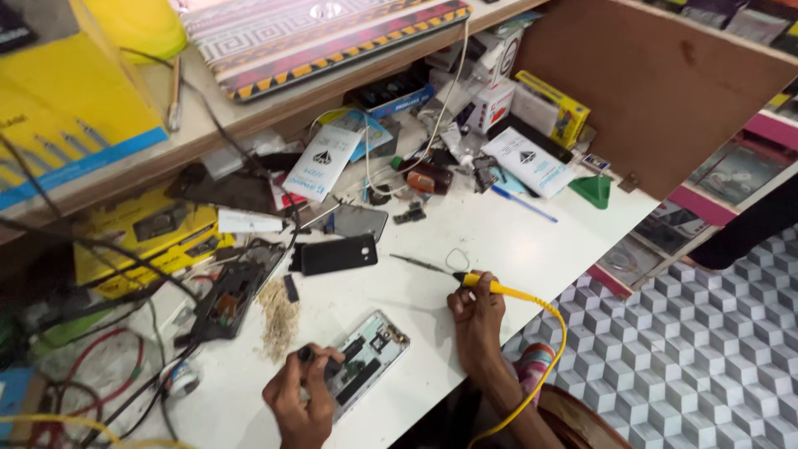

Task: The person uses a soldering iron and tweezers to work on a disassembled mobile phone motherboard. They repeatedly apply heat to various points on the circuit board while holding the device steady.

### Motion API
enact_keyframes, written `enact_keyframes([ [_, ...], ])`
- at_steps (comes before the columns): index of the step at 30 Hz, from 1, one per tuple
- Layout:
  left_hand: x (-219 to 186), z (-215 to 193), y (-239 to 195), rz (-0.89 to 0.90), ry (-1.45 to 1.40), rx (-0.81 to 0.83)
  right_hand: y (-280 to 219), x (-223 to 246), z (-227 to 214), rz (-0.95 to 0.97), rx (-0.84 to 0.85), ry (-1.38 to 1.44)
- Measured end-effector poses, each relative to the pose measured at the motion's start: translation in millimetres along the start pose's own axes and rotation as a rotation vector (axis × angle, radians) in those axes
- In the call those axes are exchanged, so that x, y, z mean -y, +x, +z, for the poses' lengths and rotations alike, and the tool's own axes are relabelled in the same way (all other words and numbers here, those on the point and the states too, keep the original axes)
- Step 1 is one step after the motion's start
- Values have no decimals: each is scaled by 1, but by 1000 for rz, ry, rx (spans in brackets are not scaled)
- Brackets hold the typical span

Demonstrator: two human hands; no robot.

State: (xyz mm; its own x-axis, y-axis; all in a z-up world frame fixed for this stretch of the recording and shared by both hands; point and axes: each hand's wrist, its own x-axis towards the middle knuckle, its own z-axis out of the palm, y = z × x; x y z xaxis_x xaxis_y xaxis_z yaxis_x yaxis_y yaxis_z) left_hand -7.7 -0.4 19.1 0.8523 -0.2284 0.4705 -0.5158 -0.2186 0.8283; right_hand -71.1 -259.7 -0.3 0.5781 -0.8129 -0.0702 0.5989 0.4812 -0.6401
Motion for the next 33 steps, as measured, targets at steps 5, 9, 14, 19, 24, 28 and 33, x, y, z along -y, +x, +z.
enact_keyframes([
  [5,-11,2,4,-44,18,7,1,2,1,-4,26,-27],
  [9,-9,2,8,109,-12,-20,3,4,8,0,30,-31],
  [14,-3,5,5,16,-27,-12,-4,5,6,32,-2,-53],
  [19,0,9,6,99,-85,-21,-2,6,4,54,7,-40],
  [24,9,6,9,-99,31,20,-2,5,6,49,20,-32],
  [28,48,11,-2,-113,67,-10,-4,6,7,62,-7,-30],
  [33,153,24,10,-140,-198,219,1,7,12,55,-5,-8],
])
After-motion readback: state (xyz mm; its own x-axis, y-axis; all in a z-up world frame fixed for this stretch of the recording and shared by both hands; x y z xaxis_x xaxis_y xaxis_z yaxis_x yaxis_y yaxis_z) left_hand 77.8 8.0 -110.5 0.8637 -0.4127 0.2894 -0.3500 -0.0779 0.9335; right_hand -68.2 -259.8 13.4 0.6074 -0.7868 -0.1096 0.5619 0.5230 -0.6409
